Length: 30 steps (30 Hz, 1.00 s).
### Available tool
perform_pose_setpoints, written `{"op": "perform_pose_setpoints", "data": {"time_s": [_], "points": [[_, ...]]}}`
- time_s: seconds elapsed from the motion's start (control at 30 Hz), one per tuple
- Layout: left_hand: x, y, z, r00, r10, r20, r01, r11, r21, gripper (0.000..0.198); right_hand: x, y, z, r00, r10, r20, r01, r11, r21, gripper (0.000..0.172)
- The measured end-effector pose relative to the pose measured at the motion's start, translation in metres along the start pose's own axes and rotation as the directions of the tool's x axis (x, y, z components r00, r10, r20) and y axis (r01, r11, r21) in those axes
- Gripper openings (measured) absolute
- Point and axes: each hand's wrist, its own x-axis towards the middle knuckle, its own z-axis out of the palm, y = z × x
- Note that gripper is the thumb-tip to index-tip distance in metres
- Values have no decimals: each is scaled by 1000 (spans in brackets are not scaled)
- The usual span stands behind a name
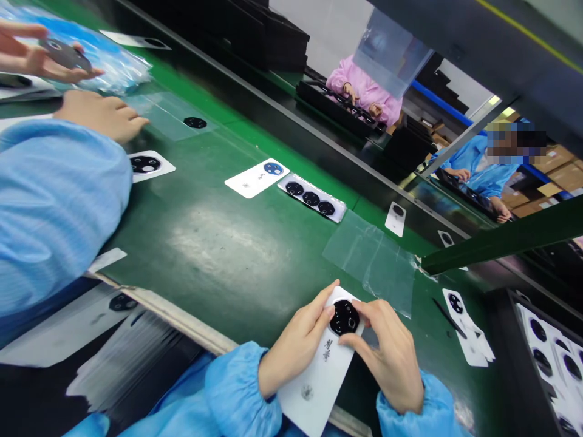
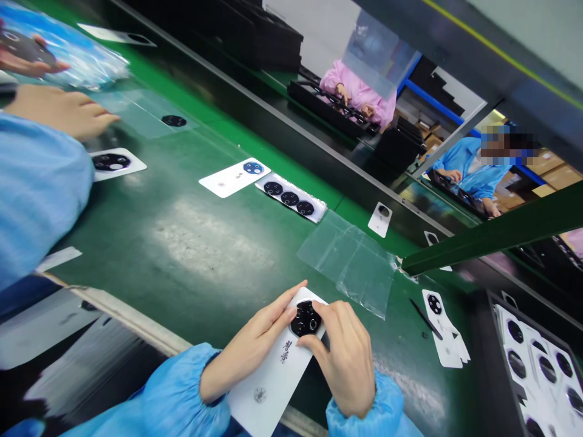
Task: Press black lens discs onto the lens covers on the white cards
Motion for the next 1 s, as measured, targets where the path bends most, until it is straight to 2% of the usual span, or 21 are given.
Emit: {"op": "perform_pose_setpoints", "data": {"time_s": [0.07,0.17,0.3,0.47,0.63,0.83,1.0], "points": [[0,-1,0,1000,-1,-14,1,1000,-17,49,-3,-3,2,997,-25,-72,25,1000,-5,27],[0,-2,1,999,6,-38,-7,999,-47,49,-7,-6,4,989,-60,-136,58,998,-16,35],[0,-1,2,998,9,-58,-13,997,-76,49,-11,-8,5,983,-77,-169,75,997,-16,42],[-2,1,2,999,-11,-34,9,998,-60,51,-10,-6,6,976,-82,-200,86,996,11,43],[-4,-1,2,1000,7,13,-6,999,-38,56,-10,-7,4,980,-60,-188,67,997,34,41],[-4,-1,2,1000,24,-12,-25,996,-83,54,-10,0,2,989,-17,-145,17,1000,-3,35],[-3,-3,1,999,0,-34,-5,991,-132,51,-8,7,0,998,60,-30,-56,992,110,33]]}}
